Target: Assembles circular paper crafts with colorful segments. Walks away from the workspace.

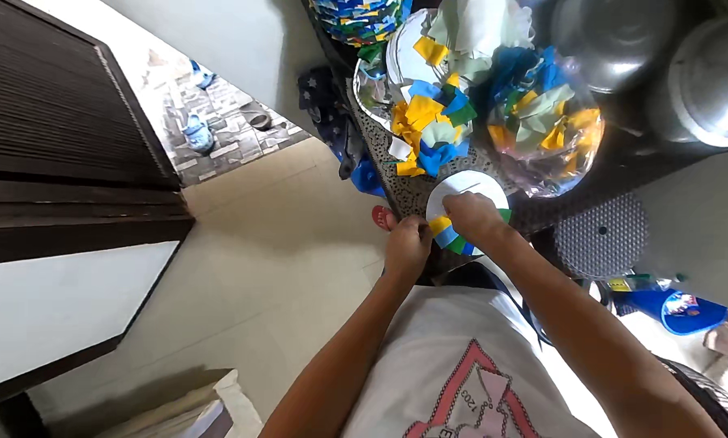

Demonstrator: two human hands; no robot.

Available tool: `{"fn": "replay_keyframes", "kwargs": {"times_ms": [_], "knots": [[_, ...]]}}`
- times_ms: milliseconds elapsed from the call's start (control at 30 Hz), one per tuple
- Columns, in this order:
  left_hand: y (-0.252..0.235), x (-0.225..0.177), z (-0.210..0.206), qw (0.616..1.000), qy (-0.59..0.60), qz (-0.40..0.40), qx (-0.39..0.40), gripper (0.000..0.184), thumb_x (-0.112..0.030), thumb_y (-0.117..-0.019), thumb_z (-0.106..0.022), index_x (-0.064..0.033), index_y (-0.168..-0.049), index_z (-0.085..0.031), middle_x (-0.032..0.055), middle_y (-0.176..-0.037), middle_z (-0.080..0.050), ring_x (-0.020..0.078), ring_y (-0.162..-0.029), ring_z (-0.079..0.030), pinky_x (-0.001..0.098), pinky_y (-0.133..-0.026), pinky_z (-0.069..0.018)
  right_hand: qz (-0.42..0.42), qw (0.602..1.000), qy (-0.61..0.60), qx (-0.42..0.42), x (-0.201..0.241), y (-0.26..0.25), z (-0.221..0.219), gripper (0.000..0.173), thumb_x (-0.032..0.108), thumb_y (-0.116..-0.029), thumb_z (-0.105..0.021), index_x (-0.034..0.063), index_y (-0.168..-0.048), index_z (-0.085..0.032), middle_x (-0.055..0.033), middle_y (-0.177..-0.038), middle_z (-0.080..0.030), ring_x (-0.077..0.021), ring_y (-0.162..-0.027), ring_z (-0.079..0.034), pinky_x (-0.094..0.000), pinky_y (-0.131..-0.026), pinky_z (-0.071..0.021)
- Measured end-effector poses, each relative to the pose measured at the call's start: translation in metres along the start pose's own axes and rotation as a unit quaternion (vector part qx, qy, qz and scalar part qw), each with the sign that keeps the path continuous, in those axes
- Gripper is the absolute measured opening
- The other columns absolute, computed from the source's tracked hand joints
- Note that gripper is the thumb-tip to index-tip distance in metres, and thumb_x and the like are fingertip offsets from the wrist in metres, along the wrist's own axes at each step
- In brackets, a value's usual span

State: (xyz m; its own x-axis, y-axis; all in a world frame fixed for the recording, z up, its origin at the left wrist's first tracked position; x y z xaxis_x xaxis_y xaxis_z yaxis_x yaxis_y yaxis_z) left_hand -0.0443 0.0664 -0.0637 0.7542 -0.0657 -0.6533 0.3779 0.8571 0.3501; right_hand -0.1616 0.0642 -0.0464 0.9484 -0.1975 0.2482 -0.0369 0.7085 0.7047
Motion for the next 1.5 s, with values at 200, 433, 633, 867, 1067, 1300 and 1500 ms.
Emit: {"fn": "replay_keyframes", "kwargs": {"times_ms": [200,433,633,867,1067,1300,1500], "knots": [[0.002,0.007,0.001,0.999,0.034,-0.016,-0.014,0.020,-0.014,-0.0989,-0.061,0.0012,-0.107,-0.071,0.0163,-0.096,-0.072,0.0289,-0.089,-0.071,0.0486,-0.082,-0.0574,-0.008,1.000,0.004,0.004,-0.001,-0.002,-0.001,0.020,0.006,-0.1038,-0.052,0.0010,-0.117,-0.067,-0.0227,-0.113,-0.070,-0.0418,-0.110,-0.068,-0.0577,-0.091,-0.0535],[0.029,0.017,0.010,0.995,0.050,-0.066,-0.055,0.021,-0.006,-0.0978,-0.055,0.0053,-0.107,-0.071,0.0205,-0.102,-0.071,0.0265,-0.083,-0.071,0.0390,-0.076,-0.0593,-0.008,1.000,0.004,0.002,-0.001,-0.002,-0.001,0.020,0.006,-0.1047,-0.051,-0.0002,-0.117,-0.067,-0.0240,-0.113,-0.070,-0.0432,-0.110,-0.067,-0.0585,-0.091,-0.0531],[0.041,0.006,0.006,0.981,-0.007,-0.179,-0.078,0.025,-0.002,-0.0966,-0.054,-0.0004,-0.109,-0.076,0.0190,-0.119,-0.072,0.0316,-0.101,-0.074,0.0432,-0.081,-0.0614,-0.011,1.000,0.003,0.007,-0.001,-0.003,-0.001,0.020,0.006,-0.1043,-0.052,0.0001,-0.117,-0.067,-0.0240,-0.113,-0.070,-0.0431,-0.111,-0.067,-0.0583,-0.091,-0.0532],[0.042,-0.004,-0.003,0.964,-0.036,-0.253,-0.072,0.030,-0.001,-0.0957,-0.052,-0.0025,-0.115,-0.076,0.0159,-0.125,-0.072,0.0359,-0.109,-0.072,0.0491,-0.085,-0.0604,-0.014,1.000,-0.001,0.006,-0.001,-0.002,0.000,0.019,0.004,-0.1041,-0.052,-0.0009,-0.114,-0.066,-0.0236,-0.111,-0.070,-0.0423,-0.110,-0.068,-0.0574,-0.091,-0.0531],[0.039,-0.007,-0.011,0.959,-0.075,-0.266,-0.060,0.037,-0.001,-0.0936,-0.051,-0.0055,-0.121,-0.075,0.0142,-0.129,-0.071,0.0381,-0.100,-0.074,0.0548,-0.074,-0.0591,-0.019,1.000,0.003,0.019,0.001,-0.003,-0.001,0.019,0.002,-0.1030,-0.052,-0.0018,-0.116,-0.066,-0.0243,-0.113,-0.069,-0.0432,-0.111,-0.067,-0.0578,-0.092,-0.0528],[0.038,-0.008,-0.011,0.962,-0.091,-0.254,-0.039,0.036,0.001,-0.0915,-0.055,-0.0056,-0.121,-0.074,0.0143,-0.131,-0.069,0.0384,-0.093,-0.075,0.0560,-0.066,-0.0584,0.026,0.983,-0.026,-0.182,-0.003,0.012,0.017,0.022,0.001,-0.0948,-0.067,-0.0017,-0.117,-0.069,-0.0248,-0.112,-0.067,-0.0446,-0.102,-0.068,-0.0570,-0.079,-0.0560],[0.038,-0.010,-0.007,0.950,-0.084,-0.292,-0.068,0.032,-0.001,-0.0928,-0.054,-0.0063,-0.116,-0.076,0.0131,-0.125,-0.072,0.0332,-0.091,-0.076,0.0496,-0.065,-0.0600,0.000,0.985,-0.055,-0.164,-0.019,0.018,-0.001,0.018,0.008,-0.1012,-0.059,-0.0043,-0.104,-0.072,-0.0234,-0.110,-0.068,-0.0416,-0.103,-0.068,-0.0559,-0.083,-0.0558]]}}
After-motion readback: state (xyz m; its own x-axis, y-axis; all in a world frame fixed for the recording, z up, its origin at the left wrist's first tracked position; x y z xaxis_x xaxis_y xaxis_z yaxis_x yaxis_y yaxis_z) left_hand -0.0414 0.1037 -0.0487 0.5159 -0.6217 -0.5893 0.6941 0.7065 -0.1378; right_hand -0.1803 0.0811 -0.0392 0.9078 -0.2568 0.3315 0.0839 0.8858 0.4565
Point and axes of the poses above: each hand's wrist, its own y-axis away from the middle knuckle, its own z-axis out of the back of the hand, x = y × z, the point moved 10 cm from there along -y, towards the middle knuckle
